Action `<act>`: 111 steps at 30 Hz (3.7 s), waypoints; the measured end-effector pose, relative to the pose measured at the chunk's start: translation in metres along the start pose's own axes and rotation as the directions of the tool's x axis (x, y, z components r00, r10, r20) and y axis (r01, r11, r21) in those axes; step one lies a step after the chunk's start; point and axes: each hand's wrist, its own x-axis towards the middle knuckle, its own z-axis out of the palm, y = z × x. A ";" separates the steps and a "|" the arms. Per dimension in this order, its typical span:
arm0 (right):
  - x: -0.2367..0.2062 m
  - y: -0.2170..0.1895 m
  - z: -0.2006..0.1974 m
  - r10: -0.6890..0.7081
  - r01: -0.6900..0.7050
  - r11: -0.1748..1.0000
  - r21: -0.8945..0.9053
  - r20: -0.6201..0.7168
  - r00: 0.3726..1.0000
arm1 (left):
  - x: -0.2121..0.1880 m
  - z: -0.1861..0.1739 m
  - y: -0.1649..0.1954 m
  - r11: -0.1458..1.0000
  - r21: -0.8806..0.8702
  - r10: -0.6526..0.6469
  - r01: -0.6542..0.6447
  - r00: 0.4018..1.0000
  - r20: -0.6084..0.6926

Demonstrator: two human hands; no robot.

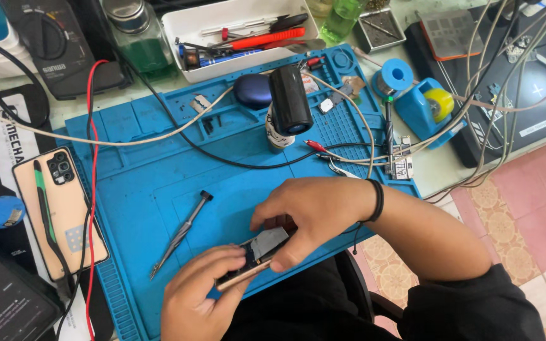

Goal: The person removes the camera module from a disassembled smartphone, places it aside, and uses a screwdriver to adjust internal components. They then use a prying tool to separate the phone's frame from the back panel and continue working on the internal assembly.

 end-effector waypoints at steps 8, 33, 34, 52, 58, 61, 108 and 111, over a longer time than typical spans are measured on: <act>-0.010 0.002 0.000 0.048 -0.047 0.997 0.057 -0.010 0.999 | 0.002 0.003 0.002 0.983 -0.155 -0.096 0.094 0.995 -0.007; -0.105 0.042 -0.014 0.245 -0.589 0.807 -0.050 -0.878 0.410 | 0.006 0.007 0.003 0.973 -0.224 -0.052 0.052 0.999 0.005; -0.105 0.049 -0.016 0.253 -0.620 0.782 -0.056 -0.882 0.398 | 0.006 0.006 0.004 0.976 -0.209 -0.057 0.058 0.998 0.010; -0.128 0.052 0.007 0.259 -0.096 0.963 0.250 -0.960 0.102 | 0.010 0.004 0.007 0.996 -0.094 0.006 -0.012 0.998 -0.060; -0.103 0.005 0.056 0.090 0.476 0.873 0.105 -0.994 0.053 | 0.011 0.005 0.005 0.986 -0.044 0.156 -0.161 0.982 -0.107; -0.079 -0.017 0.073 0.061 0.462 0.876 0.140 -0.981 0.183 | 0.012 0.003 0.007 0.988 -0.054 0.141 -0.145 0.987 -0.075; -0.025 -0.010 0.125 0.049 0.228 0.960 0.164 -0.897 0.439 | 0.015 -0.007 -0.025 0.959 -0.168 0.253 -0.228 0.956 0.146; -0.025 -0.009 0.126 0.060 0.228 0.958 0.174 -0.899 0.434 | 0.015 -0.006 -0.024 0.964 -0.159 0.237 -0.212 0.958 0.163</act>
